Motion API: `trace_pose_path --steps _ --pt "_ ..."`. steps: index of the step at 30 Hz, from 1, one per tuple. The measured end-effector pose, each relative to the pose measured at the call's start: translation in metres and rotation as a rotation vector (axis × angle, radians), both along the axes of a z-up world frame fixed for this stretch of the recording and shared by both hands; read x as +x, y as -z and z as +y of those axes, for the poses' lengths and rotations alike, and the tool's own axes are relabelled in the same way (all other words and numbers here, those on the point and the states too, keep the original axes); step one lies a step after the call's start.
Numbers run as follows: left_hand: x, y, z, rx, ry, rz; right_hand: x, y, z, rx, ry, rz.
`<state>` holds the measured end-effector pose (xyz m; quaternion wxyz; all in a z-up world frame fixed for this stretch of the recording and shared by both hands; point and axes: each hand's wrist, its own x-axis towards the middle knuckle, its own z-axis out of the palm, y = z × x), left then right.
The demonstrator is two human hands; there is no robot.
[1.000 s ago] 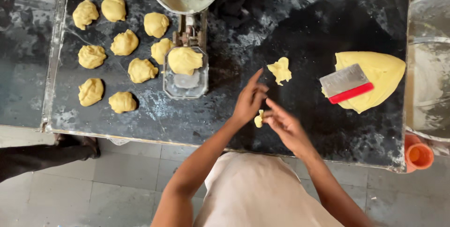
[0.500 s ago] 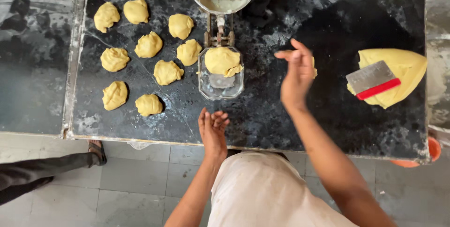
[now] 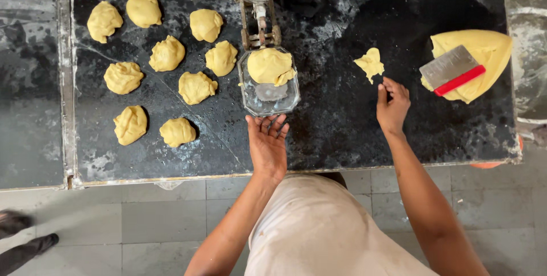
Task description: The person portions dough using a scraper, weighs the pieces on a scale, and rolls the pieces into cylinders on a workbench.
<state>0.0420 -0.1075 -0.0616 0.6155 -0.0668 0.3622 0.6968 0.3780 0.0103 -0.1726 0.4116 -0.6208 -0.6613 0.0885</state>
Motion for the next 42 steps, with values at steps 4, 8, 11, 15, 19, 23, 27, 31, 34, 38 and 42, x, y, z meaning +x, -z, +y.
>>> trace_pose_path --steps 4,8,11,15,19,23,27,31,34,38,42 --pt "-0.008 -0.005 -0.002 -0.071 0.096 0.090 -0.012 -0.005 0.014 0.002 0.005 -0.119" --pt "-0.019 -0.038 -0.011 -0.077 -0.005 0.947 -0.020 -0.009 0.021 0.028 0.079 -0.244" --pt "-0.039 -0.064 0.016 0.337 0.019 1.926 -0.021 -0.008 0.028 0.052 0.084 -0.256" --pt "-0.051 -0.057 0.093 0.289 0.360 2.292 -0.021 0.000 0.014 0.032 0.065 -0.237" --pt "-0.055 -0.041 0.141 0.391 0.731 2.334 -0.020 -0.010 0.028 0.032 0.092 -0.234" --pt "-0.077 -0.010 0.141 0.693 0.376 1.906 -0.022 -0.002 0.016 0.041 0.103 -0.228" --pt "-0.127 0.031 0.174 0.003 0.073 0.883 -0.018 -0.001 0.011 0.004 0.128 -0.230" --pt "-0.229 0.045 0.247 0.390 -0.297 1.094 -0.026 -0.008 0.028 0.072 0.143 -0.294" --pt "-0.289 0.047 0.275 0.433 -0.291 1.955 -0.028 -0.014 0.017 0.023 0.158 -0.262" --pt "-0.266 0.026 0.259 0.266 -0.247 1.628 -0.032 -0.024 0.011 0.137 0.126 -0.114" --pt "-0.173 -0.032 0.220 0.673 -0.095 1.322 -0.051 -0.030 0.057 -0.239 0.157 -0.307"
